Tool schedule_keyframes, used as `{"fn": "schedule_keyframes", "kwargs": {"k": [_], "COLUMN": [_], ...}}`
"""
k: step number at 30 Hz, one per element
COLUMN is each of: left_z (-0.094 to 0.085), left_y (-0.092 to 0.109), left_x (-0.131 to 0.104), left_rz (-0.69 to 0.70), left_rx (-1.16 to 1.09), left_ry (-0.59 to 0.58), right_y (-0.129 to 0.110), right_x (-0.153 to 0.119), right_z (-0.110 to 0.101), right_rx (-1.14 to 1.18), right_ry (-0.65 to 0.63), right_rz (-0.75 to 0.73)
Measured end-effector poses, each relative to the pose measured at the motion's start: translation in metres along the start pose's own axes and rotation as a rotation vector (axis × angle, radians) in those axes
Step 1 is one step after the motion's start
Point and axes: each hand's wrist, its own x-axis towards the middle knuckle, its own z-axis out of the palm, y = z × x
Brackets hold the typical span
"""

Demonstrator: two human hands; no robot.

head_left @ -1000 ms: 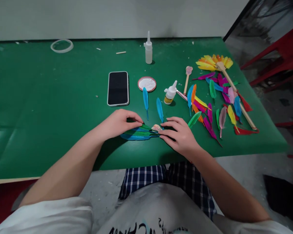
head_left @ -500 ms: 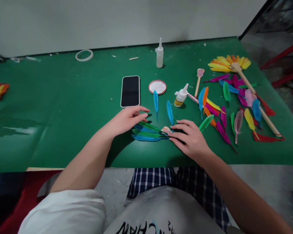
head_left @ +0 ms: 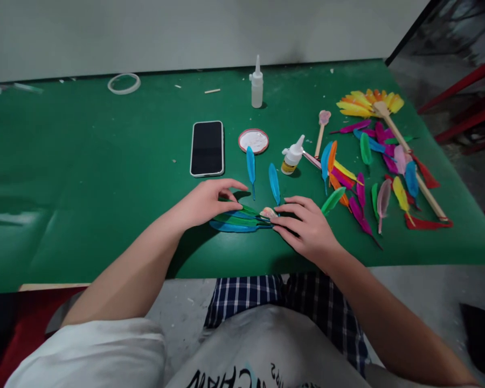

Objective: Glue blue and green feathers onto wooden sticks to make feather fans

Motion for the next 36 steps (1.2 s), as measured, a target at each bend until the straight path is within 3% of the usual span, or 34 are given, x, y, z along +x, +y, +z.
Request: {"fn": "schedule_keyframes", "kwargs": {"k": [14, 20, 36], "left_z": [0.0041, 0.0062, 0.0085], "left_y": [0.0001, 0.0023, 0.0002], "left_x": [0.0019, 0.0029, 0.0048], "left_rz": [0.072, 0.031, 0.062], "left_rx": [0.087, 0.131, 0.082], "left_ry": [0.021, 0.037, 0.084], "right_y": [-0.0008, -0.0017, -0.0008], "right_x": [0.0000, 0.0004, 0.0002], "right_z": [0.0000, -0.0004, 0.0006], "right_rx": [0.002, -0.006, 0.001], "right_ry": [-0.026, -0.013, -0.010], "right_rz": [0.018, 0.013, 0.004]}}
